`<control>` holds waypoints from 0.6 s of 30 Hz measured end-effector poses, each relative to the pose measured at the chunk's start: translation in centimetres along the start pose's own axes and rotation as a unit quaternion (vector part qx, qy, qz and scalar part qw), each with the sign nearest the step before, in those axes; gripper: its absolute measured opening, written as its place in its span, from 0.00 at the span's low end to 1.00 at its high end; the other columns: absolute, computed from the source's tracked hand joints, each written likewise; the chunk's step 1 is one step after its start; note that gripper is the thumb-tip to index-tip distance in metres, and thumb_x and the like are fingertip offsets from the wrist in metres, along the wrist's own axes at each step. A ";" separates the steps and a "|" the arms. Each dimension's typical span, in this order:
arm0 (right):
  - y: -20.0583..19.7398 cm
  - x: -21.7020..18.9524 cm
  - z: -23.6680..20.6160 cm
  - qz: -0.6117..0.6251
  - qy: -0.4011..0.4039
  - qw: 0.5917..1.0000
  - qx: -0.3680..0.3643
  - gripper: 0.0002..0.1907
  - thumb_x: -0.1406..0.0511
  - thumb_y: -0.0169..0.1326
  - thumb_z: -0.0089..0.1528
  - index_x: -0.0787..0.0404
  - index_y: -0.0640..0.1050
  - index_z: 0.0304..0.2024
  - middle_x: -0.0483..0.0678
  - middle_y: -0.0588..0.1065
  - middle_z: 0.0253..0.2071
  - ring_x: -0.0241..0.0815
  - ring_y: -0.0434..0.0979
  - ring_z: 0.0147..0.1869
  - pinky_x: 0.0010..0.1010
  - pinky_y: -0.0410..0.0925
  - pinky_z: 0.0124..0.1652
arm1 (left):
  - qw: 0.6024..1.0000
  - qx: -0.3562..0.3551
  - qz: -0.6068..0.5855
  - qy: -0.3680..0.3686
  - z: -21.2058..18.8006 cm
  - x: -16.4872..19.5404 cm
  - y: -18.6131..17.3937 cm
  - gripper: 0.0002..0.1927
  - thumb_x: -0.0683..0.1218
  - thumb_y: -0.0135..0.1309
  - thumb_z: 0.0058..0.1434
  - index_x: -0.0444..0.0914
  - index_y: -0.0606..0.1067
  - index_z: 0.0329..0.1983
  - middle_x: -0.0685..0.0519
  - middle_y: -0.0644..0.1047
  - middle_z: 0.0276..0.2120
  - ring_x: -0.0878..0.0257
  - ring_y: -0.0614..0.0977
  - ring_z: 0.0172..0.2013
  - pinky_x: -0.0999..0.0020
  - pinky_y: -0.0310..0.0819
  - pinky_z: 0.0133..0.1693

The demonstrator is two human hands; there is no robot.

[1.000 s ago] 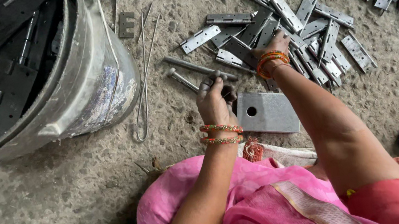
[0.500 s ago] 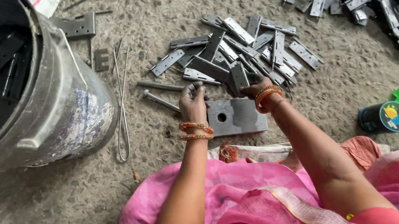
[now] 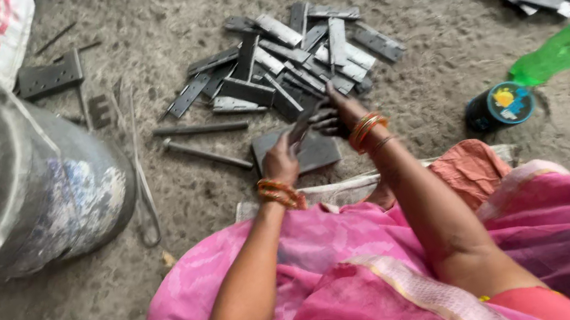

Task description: The person sits on the floor and assembles metal hinges by placing them on a metal block and striking them with a metal rod. They repeatedly pick up hinge parts, align them, and hammer them together before placing the finished pieces into a nearby bucket.

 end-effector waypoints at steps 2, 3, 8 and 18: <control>0.5 0.6 0.3 0.032 0.039 0.998 0.032 0.47 0.35 0.47 0.67 0.74 0.74 0.59 0.58 0.85 0.38 0.50 0.85 0.33 0.32 0.78 0.31 | 0.984 -0.014 -0.157 -0.088 0.2 -0.9 0.3 0.12 0.45 0.57 0.62 0.35 0.79 0.46 0.42 0.83 0.35 0.49 0.85 0.36 0.53 0.77 0.41; 0.6 0.7 0.2 0.033 -0.031 0.996 0.082 0.34 0.45 0.54 0.62 0.52 0.64 0.64 0.57 0.83 0.39 0.55 0.84 0.34 0.37 0.74 0.30 | 0.979 -0.008 -0.182 -0.090 0.5 -0.7 0.1 0.13 0.46 0.56 0.65 0.34 0.79 0.48 0.44 0.84 0.37 0.55 0.85 0.37 0.58 0.76 0.42; 0.9 1.1 -1.6 -0.004 -0.136 0.989 0.058 0.26 0.56 0.58 0.65 0.63 0.73 0.61 0.53 0.82 0.40 0.43 0.84 0.30 0.34 0.75 0.27 | 0.970 0.217 -0.109 0.029 1.3 -0.6 -4.5 0.21 0.47 0.62 0.72 0.27 0.73 0.58 0.39 0.79 0.46 0.51 0.82 0.43 0.56 0.76 0.46; 2.3 1.6 -3.3 -0.088 -0.128 0.978 0.138 0.18 0.59 0.58 0.65 0.60 0.78 0.55 0.47 0.83 0.38 0.34 0.81 0.30 0.27 0.73 0.27 | 0.975 -0.064 0.188 -0.096 -0.1 -4.2 -0.5 0.18 0.48 0.56 0.65 0.33 0.68 0.52 0.32 0.79 0.37 0.31 0.82 0.38 0.41 0.76 0.42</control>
Point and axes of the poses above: each hand's wrist, its own z-axis towards the middle knuckle, its own y-axis out of the palm, x = y × z, the point moved 2 cm from there along z, towards the middle knuckle
